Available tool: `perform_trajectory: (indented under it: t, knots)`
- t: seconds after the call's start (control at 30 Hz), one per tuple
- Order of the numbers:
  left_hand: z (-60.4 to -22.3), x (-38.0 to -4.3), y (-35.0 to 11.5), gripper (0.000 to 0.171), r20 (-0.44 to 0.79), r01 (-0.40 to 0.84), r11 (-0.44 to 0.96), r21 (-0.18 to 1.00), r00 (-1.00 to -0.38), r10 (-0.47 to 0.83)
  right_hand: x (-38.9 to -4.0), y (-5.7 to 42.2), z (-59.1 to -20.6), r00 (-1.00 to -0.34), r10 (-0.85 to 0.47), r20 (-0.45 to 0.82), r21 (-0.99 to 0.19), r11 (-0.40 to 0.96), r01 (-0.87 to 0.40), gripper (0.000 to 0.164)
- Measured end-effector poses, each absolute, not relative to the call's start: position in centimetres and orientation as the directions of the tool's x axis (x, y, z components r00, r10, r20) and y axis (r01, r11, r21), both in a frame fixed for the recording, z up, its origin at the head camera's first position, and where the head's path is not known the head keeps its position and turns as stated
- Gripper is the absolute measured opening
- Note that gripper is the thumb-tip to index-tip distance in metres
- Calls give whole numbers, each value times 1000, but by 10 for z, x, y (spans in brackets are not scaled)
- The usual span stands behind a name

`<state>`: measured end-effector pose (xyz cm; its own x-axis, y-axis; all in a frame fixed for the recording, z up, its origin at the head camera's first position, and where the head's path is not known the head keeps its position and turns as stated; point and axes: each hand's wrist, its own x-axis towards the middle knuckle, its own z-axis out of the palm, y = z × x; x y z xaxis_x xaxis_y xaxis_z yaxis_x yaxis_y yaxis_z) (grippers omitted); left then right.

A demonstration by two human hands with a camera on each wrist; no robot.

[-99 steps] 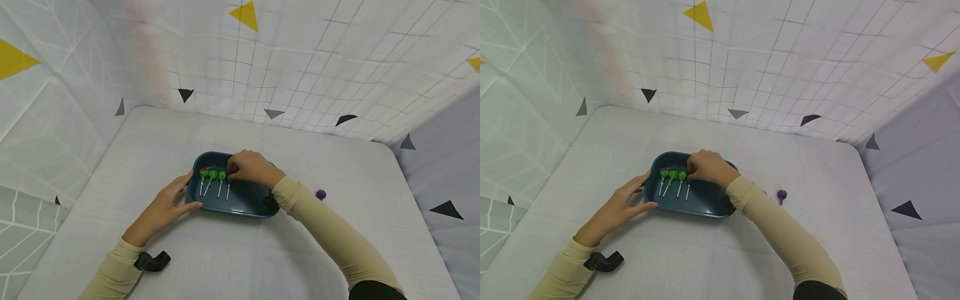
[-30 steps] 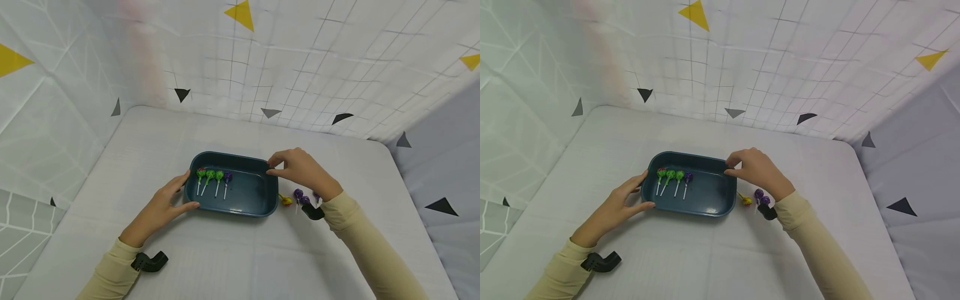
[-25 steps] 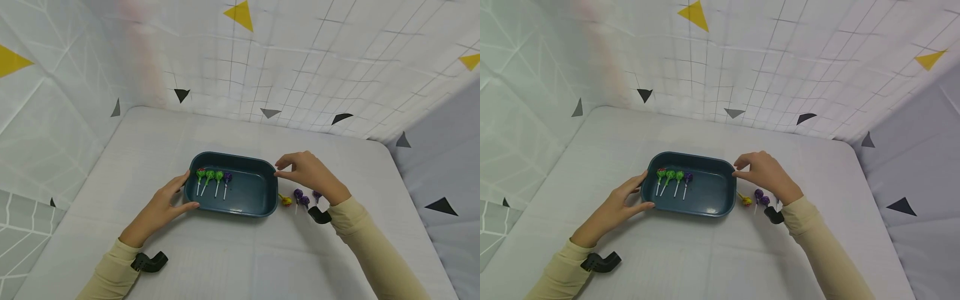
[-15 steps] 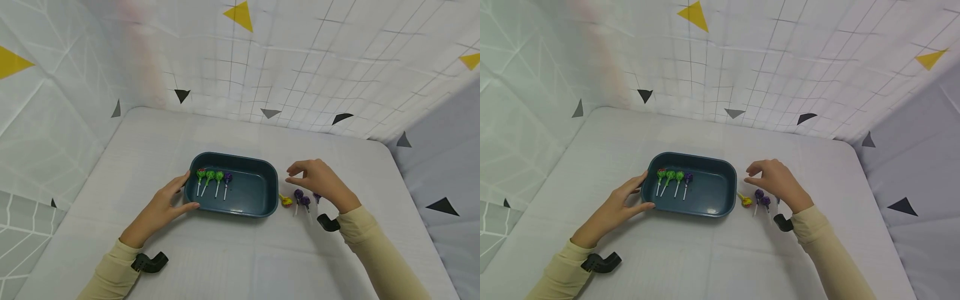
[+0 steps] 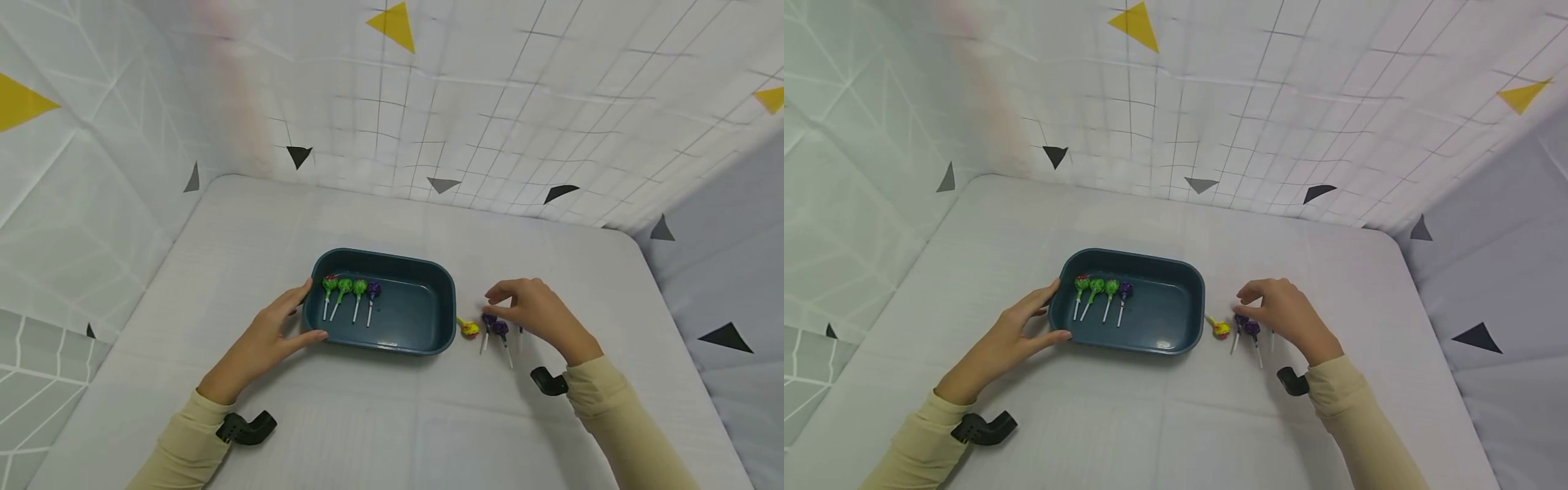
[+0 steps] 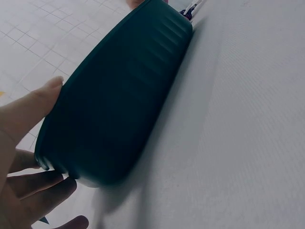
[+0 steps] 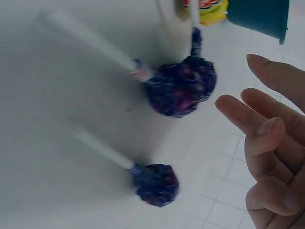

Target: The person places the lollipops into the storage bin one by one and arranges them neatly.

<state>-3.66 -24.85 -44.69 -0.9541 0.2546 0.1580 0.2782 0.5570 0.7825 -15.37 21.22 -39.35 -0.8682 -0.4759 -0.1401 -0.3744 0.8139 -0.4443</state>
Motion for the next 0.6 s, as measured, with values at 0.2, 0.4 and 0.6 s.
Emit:
perform_trajectory:
  t: [0.2, 0.4, 0.6]
  knots:
    - [-446, -37, -248, 96, 149, 272, 557, 785, -955, 256, -151, 219, -401, -872, -463, -159, -472, 812, -345, 25]
    - [-446, -37, -247, 97, 136, 260, 552, 792, -957, 255, -150, 221, -407, -874, -454, -171, -475, 815, -331, 24]
    - [-445, -37, -248, 98, 150, 271, 549, 790, -955, 256, -150, 223, -415, -874, -452, -181, -495, 809, -316, 23]
